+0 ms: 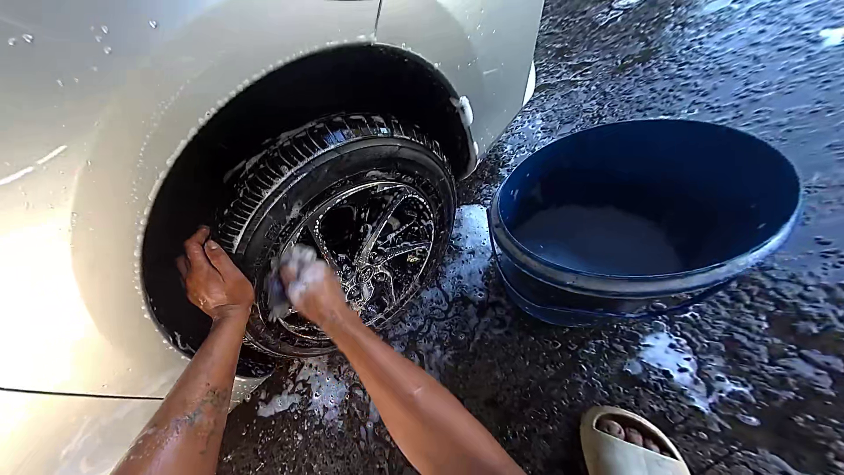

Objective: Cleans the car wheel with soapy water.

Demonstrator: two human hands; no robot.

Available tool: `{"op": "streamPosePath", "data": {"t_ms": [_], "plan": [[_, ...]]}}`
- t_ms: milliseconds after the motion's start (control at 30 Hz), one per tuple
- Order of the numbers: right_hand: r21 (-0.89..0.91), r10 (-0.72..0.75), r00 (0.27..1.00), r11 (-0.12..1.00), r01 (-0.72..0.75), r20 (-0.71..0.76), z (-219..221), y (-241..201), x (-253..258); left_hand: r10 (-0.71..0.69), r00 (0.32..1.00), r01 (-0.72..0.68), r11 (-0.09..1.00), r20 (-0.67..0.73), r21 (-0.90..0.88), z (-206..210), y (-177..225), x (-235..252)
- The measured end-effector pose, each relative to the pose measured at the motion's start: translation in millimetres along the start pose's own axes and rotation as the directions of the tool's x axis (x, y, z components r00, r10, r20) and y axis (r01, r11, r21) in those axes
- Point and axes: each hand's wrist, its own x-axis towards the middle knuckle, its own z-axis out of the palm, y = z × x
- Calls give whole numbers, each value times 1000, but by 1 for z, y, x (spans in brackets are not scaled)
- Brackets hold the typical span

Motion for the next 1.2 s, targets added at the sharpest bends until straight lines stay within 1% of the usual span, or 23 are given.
{"op": "streamPosePath", "data": {"t_ms": [33,67,133,200,233,300,367,433,500,533,600,667,700,733,767,800,833,900,933,1000,1033,1133,1200], "plan": [[14,-43,990,999,45,-134,-15,-4,13,8,1000,-8,1000,-6,0,1,-1,0],[44,-10,973,999,21,-230,-25,-8,20,9,1000,-9,1000,-13,1,1,-3,-2],[50,35,958,999,-22,-285,-19,-13,13,-5,1000,5,1000,-17,2,0,-3,-3],[-1,-9,976,1000,9,-217,6,-6,-14,1,1000,-1,1000,-16,-4,-1,-1,-2],[-1,12,992,1000,-12,-126,15,-2,-22,14,1000,-14,1000,-20,-10,0,-1,-2],[41,163,983,985,-167,89,12,2,-8,26,999,-27,999,-27,-20,0,0,-3],[98,275,939,949,-299,206,-6,0,22,23,999,-23,1000,-33,-6,0,-1,-4],[157,313,935,928,-338,166,-28,-21,25,12,1000,-12,1000,-20,-2,-2,-3,-5],[230,279,960,935,-270,-8,-40,-36,18,22,1000,-22,1000,-4,-18,0,1,-3],[203,282,959,942,-269,-39,-39,-37,17,22,1000,-23,1000,-12,-22,0,2,-3],[7,301,946,953,-304,119,-28,-32,12,6,1000,-7,1000,-29,-14,-2,1,-7],[-164,329,904,942,-293,274,-28,-28,20,7,999,-7,1000,-33,-10,-1,1,-6],[-153,304,900,951,-268,312,-37,-27,27,9,999,-9,1000,-35,-6,0,0,-5],[-70,255,915,967,-246,313,-51,-27,33,11,999,-12,1000,-42,-4,1,0,-4],[78,187,948,974,-214,259,-65,-25,35,15,999,-16,1000,-47,-9,2,-1,-4],[217,140,979,961,-170,148,-76,-25,33,20,999,-21,1000,-49,-14,2,-2,-4],[278,121,993,954,-113,-13,-83,-24,28,23,998,-23,1000,-55,-14,3,-3,-5],[196,102,942,980,-40,-318,-78,-15,19,24,997,-25,1000,-69,-14,3,-5,-6],[185,121,924,981,-56,-362,-66,-9,18,22,997,-23,1000,-68,-12,4,-5,-5],[278,131,947,959,-47,-292,-28,4,17,10,999,-11,1000,-53,-8,3,-4,-6],[274,166,950,957,-91,-264,-11,8,17,2,999,-2,1000,-49,-8,2,-4,-8],[38,158,925,987,-155,-346,13,28,11,12,999,-13,999,-51,-31,1,-3,-6],[-139,138,931,971,-194,-339,21,52,-11,11,1000,-12,999,-27,-30,-2,-5,-8]]}}
